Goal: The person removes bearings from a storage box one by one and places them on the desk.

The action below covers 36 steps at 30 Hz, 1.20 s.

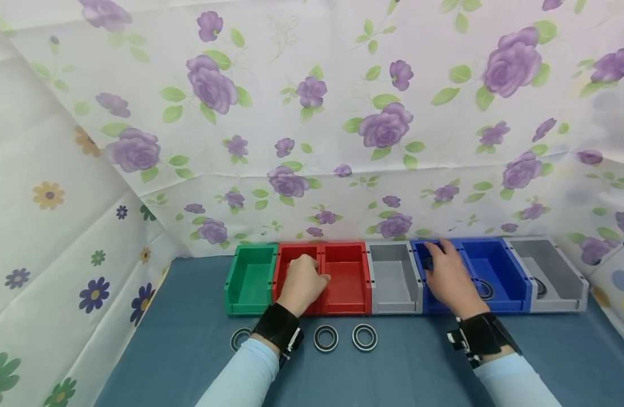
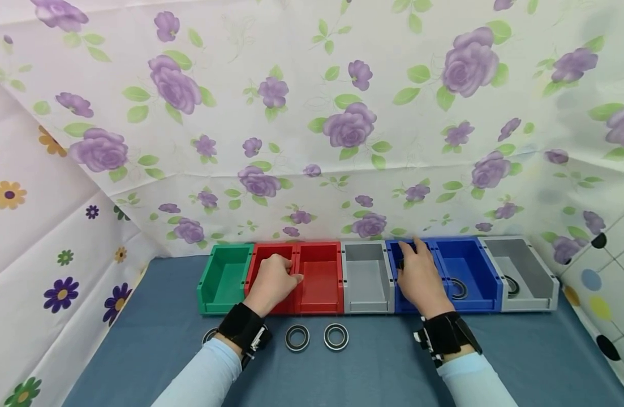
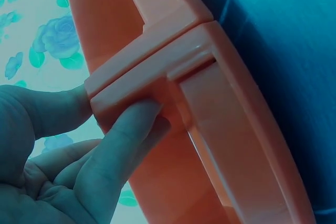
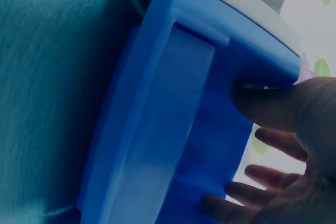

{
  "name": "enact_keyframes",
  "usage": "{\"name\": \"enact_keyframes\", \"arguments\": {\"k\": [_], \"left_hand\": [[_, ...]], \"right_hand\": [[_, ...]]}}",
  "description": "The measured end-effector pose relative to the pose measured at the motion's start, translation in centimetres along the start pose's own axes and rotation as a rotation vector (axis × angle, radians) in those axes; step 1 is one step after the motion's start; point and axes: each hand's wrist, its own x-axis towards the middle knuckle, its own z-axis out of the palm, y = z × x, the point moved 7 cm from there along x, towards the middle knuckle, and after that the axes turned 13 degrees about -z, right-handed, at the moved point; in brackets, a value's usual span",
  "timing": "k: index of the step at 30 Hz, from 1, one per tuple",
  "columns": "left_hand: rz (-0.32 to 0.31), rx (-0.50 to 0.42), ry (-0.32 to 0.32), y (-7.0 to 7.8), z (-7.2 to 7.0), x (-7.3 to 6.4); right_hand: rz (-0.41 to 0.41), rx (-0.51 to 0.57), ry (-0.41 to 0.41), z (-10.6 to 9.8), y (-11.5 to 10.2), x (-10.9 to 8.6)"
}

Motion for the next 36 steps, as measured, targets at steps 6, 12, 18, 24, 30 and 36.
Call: {"name": "enact_keyframes", "arguments": {"k": [6,12,18,24,30,36], "left_hand": [[0.002,-0.003,0.011,0.3,-0.1,-0.1],[0.008,-0.011,0.009,0.5,-0.3,-0.1],[-0.005,0.003,0.026,0.3,-0.3,0.0],[-0.003,0.002,0.018,0.2,0.0,0.1],[-0.009,-0.001,0.012,0.0,0.1,0.1],[0.000,0.005,0.020,0.0,0.1,0.1]], "right_hand": [[0.055,0.009,0.024,0.0,0.6,-0.1],[0.081,0.022,-0.092,0.5,0.9,0.1],[0.094,0.021,-0.237,1.7,1.3,0.3],[0.103,0.000,-0.286,3.2,1.8,-0.5],[0.089,-0.037,-0.281,3.8,1.8,-1.0],[0.082,-0.087,-0.275,3.7,1.7,-1.0]]}}
